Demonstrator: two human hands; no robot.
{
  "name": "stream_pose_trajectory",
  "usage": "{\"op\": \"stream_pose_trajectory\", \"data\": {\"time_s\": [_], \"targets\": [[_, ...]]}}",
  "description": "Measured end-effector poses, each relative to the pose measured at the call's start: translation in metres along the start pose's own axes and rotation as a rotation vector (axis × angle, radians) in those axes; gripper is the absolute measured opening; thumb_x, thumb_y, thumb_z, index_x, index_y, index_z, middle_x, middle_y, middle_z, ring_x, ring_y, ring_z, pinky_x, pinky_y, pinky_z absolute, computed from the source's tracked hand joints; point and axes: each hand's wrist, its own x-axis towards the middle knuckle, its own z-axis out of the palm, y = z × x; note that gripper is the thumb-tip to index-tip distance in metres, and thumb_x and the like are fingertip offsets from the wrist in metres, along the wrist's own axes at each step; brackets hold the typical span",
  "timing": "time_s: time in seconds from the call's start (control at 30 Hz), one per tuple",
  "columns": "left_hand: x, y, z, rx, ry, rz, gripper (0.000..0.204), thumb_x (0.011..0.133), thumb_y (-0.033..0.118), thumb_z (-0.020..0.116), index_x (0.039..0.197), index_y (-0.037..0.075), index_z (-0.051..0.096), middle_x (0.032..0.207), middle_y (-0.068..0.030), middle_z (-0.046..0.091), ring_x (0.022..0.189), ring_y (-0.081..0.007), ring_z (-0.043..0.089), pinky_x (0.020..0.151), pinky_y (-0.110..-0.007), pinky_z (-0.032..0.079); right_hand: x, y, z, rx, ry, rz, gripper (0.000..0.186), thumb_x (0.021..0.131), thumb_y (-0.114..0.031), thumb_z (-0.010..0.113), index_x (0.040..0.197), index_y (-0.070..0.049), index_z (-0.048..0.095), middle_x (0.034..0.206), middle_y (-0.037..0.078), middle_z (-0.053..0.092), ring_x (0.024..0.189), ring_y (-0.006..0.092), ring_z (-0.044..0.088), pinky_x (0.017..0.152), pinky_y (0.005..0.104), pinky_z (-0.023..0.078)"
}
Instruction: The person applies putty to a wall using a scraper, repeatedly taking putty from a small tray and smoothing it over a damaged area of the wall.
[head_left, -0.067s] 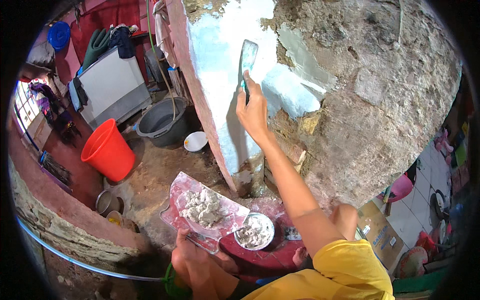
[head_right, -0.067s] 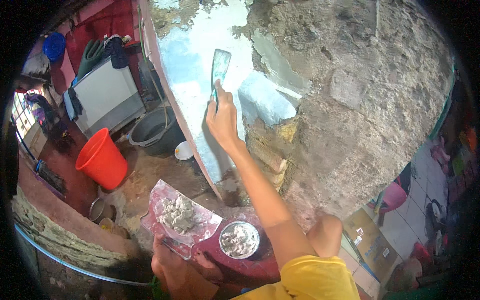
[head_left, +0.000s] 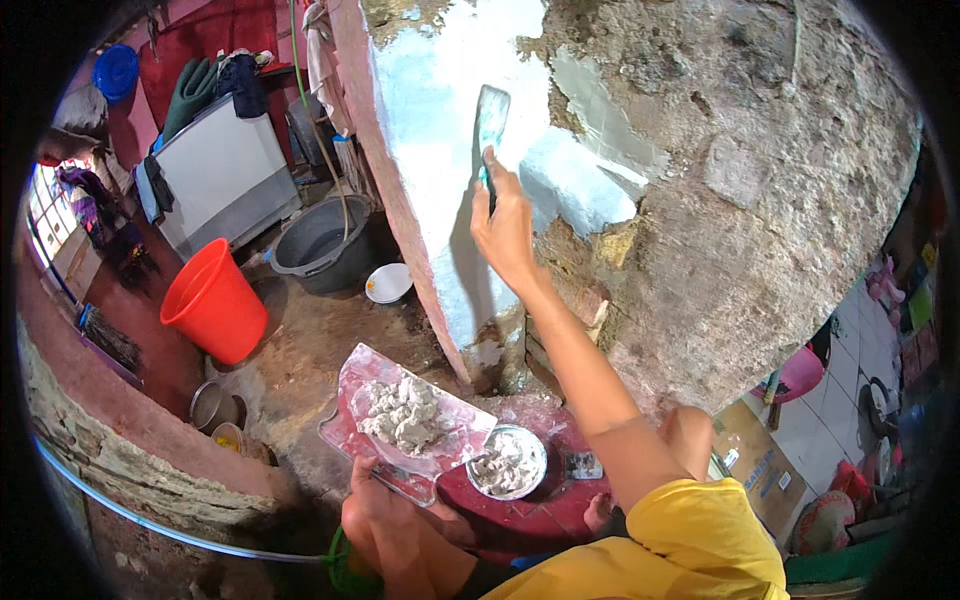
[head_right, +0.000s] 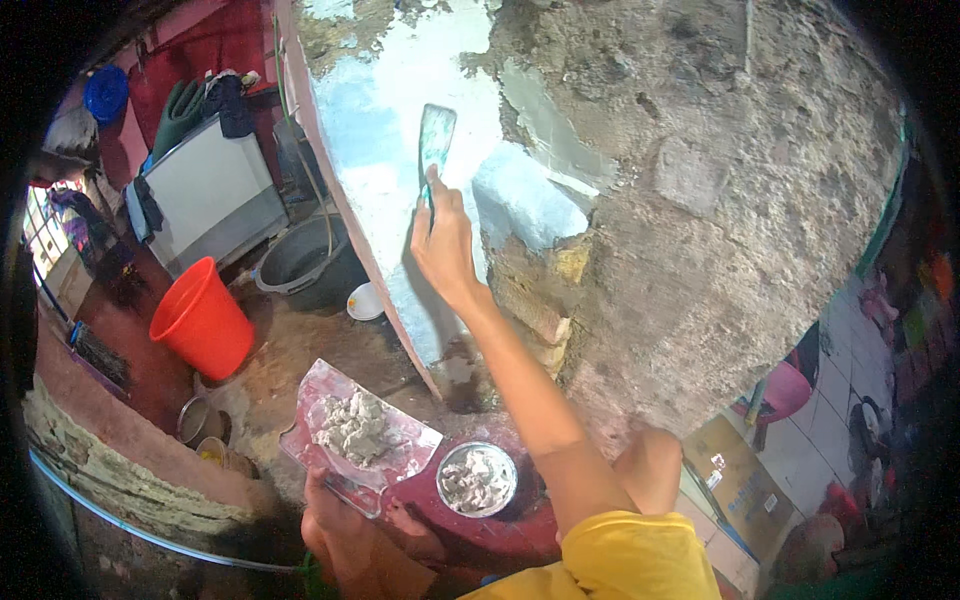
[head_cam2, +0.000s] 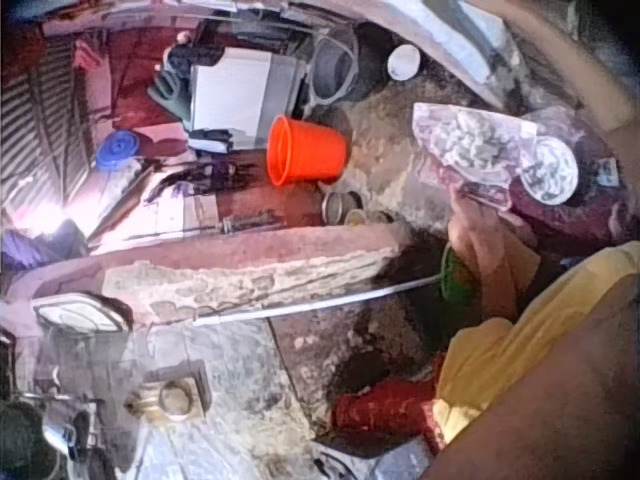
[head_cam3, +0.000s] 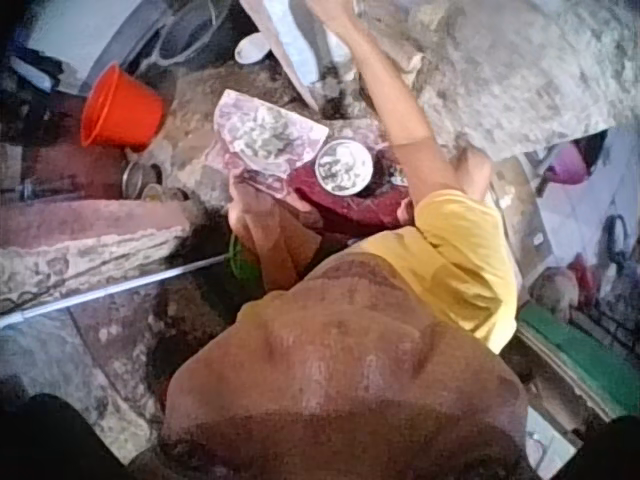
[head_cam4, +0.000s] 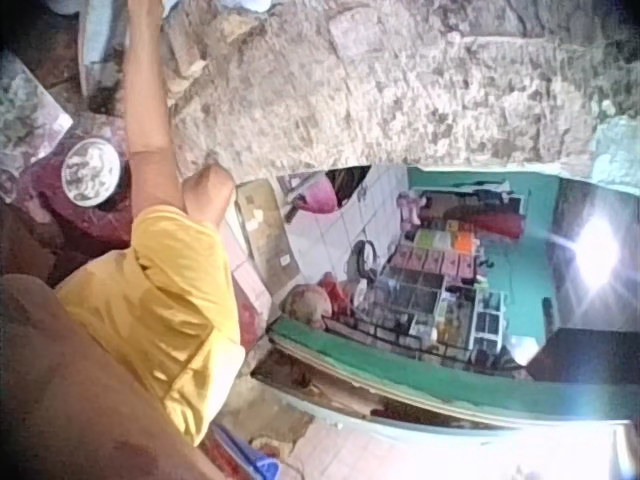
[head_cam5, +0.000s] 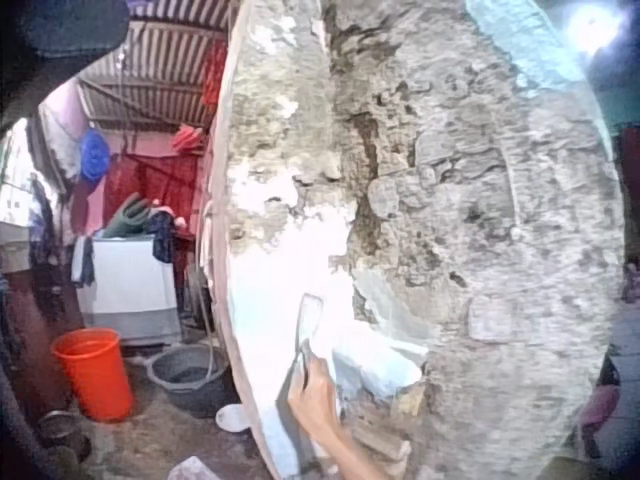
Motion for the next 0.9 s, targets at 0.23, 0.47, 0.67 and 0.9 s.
{"op": "stream_pose_trajectory", "data": {"time_s": [0.23,0.47,0.67,0.9], "targets": [[-0.005,-0.002,0.002,0.087,0.104,0.011,0.050,0.072,0.015,0.052,0.119,-0.001,0.051,0.114,-0.0136,0.059,0.105,-0.0322,0.057,0.095,-0.045,0.044,-0.003,0.017,-0.021,-0.089,0.227,-0.252,0.041,0.090,-0.007,0.044,0.129,0.006,0.042,0.110,0.029,0.054,0.099,0.0424,0.054,0.088,0.0449,0.043],[0.001,-0.006,-0.007,0.083,0.136,0.050,0.039,0.080,0.020,0.057,0.112,-0.002,0.056,0.107,-0.0136,0.060,0.091,-0.0315,0.059,0.086,-0.042,0.048,0.018,0.029,-0.005,-0.087,0.089,-0.148,0.044,0.087,-0.001,0.046,0.130,0.005,0.044,0.100,0.030,0.054,0.089,0.0416,0.057,0.078,0.0454,0.046],[-0.002,0.000,0.005,-0.018,0.060,-0.051,0.048,0.073,0.014,0.053,0.118,-0.002,0.051,0.112,-0.0139,0.060,0.103,-0.0308,0.058,0.094,-0.043,0.045,-0.027,0.032,-0.025,-0.081,0.051,-0.198,0.043,0.087,-0.001,0.046,0.130,0.005,0.042,0.111,0.031,0.053,0.101,0.0442,0.055,0.087,0.0460,0.045],[0.004,-0.002,-0.006,0.051,0.215,-0.011,0.047,0.074,0.015,0.053,0.118,-0.001,0.052,0.112,-0.0141,0.060,0.101,-0.0314,0.058,0.093,-0.044,0.045,0.023,0.031,-0.021,-0.072,0.116,-0.168,0.044,0.087,-0.003,0.047,0.130,0.006,0.042,0.109,0.032,0.054,0.099,0.0435,0.056,0.084,0.0441,0.045]]}}
